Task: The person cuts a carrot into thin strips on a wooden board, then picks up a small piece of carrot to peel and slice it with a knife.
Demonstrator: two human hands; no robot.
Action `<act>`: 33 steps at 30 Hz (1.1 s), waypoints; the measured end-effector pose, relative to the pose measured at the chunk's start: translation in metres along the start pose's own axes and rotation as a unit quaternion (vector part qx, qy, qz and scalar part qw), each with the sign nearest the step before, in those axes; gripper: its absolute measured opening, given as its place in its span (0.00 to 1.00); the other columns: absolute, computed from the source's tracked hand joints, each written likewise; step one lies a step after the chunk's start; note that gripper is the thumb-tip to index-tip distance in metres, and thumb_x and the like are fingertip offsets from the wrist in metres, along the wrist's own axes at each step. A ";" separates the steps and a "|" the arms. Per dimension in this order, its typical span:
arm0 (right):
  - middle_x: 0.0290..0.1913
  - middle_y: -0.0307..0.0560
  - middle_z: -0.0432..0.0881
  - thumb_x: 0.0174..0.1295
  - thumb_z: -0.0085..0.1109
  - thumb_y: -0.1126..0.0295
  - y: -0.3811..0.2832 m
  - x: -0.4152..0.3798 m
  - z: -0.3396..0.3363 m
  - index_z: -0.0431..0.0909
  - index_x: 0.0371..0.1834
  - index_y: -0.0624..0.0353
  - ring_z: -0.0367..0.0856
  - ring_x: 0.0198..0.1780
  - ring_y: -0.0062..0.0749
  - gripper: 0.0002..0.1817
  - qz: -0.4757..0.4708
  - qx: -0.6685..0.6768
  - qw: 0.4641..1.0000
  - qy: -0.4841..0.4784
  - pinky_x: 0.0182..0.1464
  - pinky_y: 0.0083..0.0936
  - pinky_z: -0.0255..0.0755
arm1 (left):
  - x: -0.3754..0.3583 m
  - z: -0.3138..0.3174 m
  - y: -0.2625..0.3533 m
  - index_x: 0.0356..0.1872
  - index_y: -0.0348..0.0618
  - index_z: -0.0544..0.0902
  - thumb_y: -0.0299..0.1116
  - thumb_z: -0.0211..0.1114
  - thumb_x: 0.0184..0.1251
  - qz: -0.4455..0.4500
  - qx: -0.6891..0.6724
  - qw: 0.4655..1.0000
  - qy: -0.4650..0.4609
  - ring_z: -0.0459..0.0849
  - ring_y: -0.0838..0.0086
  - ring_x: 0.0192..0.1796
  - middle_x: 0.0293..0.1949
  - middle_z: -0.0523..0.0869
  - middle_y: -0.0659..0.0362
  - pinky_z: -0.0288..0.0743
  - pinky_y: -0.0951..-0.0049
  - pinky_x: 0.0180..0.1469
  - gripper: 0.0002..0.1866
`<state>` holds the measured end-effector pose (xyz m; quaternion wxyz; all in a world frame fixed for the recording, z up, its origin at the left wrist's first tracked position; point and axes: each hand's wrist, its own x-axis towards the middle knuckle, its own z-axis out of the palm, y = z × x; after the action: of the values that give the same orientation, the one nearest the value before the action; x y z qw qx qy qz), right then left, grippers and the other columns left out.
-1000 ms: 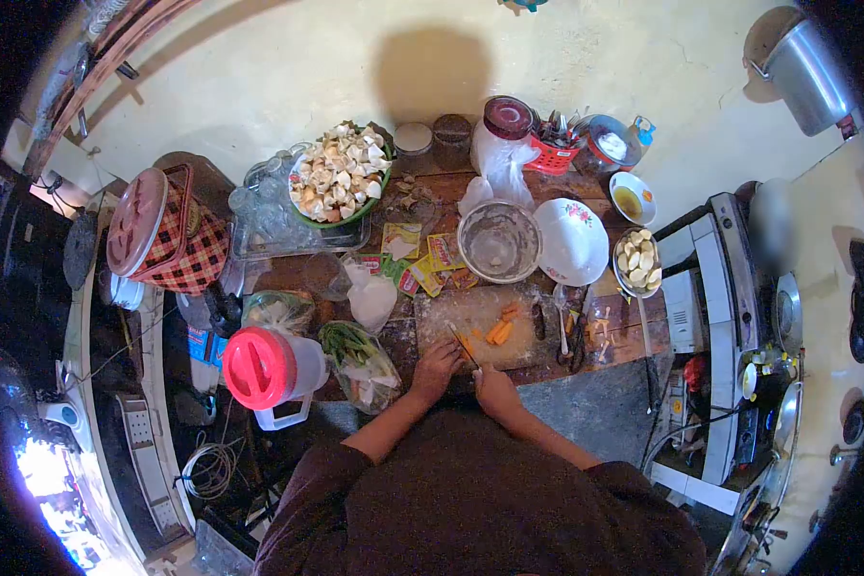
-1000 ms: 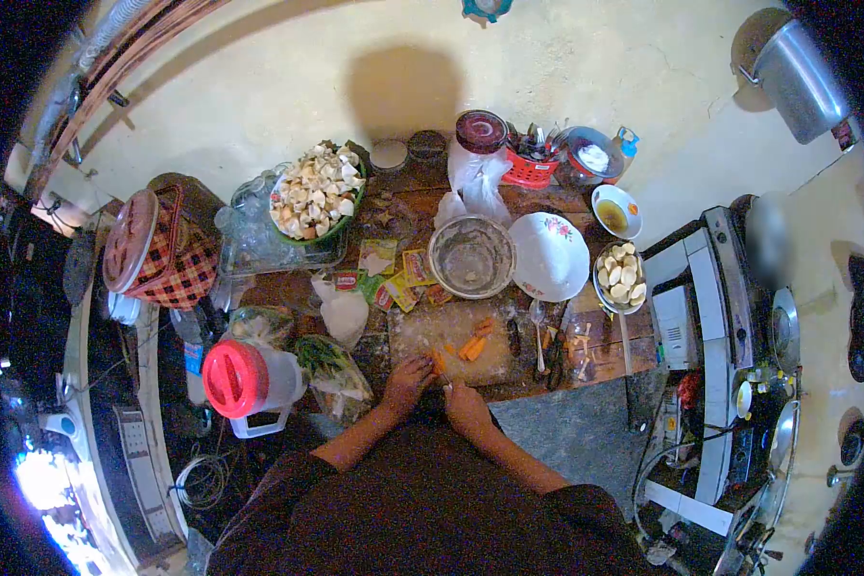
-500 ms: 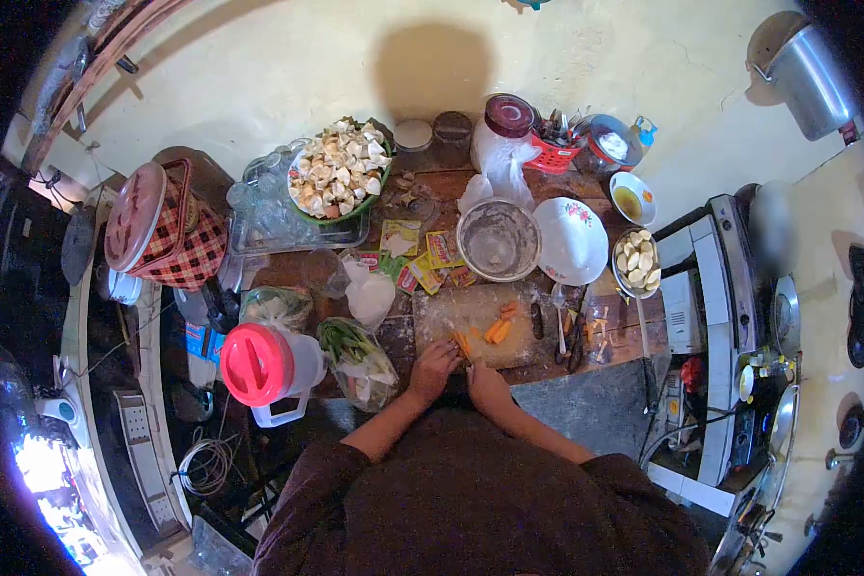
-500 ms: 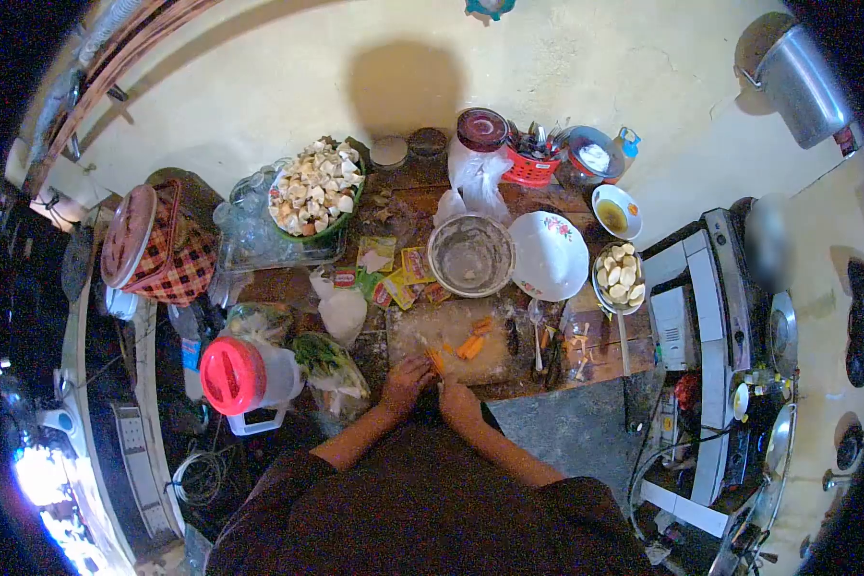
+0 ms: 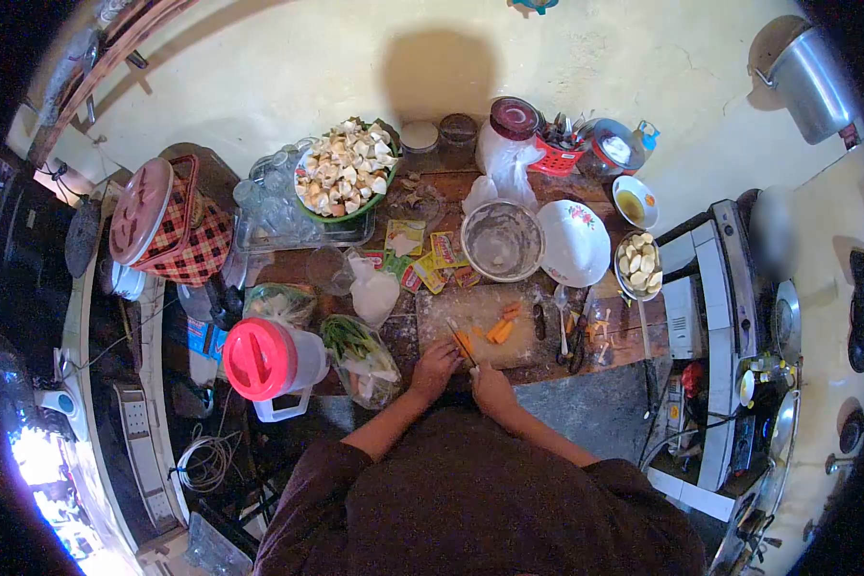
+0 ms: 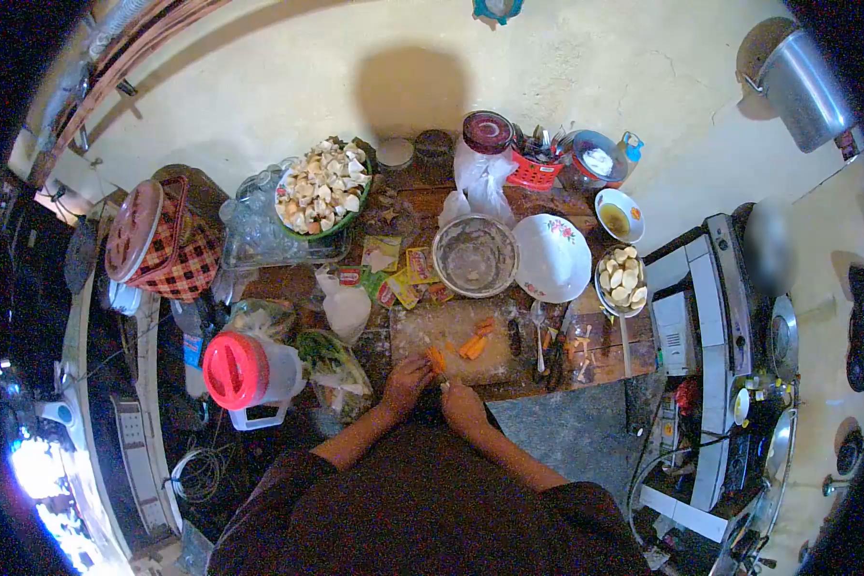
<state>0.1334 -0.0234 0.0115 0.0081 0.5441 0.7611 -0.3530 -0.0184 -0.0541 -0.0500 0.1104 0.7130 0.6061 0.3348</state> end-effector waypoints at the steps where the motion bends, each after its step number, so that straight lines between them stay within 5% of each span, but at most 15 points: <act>1: 0.26 0.69 0.77 0.64 0.41 0.62 -0.005 -0.002 -0.003 0.67 0.37 0.68 0.77 0.32 0.63 0.16 0.011 -0.009 1.000 -0.001 0.35 0.52 0.70 | -0.002 0.003 -0.001 0.36 0.34 0.80 0.30 0.62 0.53 0.000 0.000 1.000 0.004 0.76 0.61 0.51 0.43 0.81 0.52 0.68 0.65 0.57 0.11; 33: 0.27 0.66 0.78 0.61 0.41 0.67 0.003 0.004 0.016 0.65 0.39 0.67 0.80 0.31 0.58 0.12 -0.004 -0.058 0.998 0.009 0.34 0.49 0.74 | 0.002 0.000 0.000 0.37 0.35 0.80 0.28 0.60 0.53 0.031 0.016 0.999 -0.002 0.76 0.60 0.52 0.43 0.80 0.52 0.69 0.66 0.56 0.11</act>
<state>0.1284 -0.0281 -0.0044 0.0317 0.5431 0.7823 -0.3034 -0.0183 -0.0520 -0.0488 0.0896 0.7341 0.5886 0.3265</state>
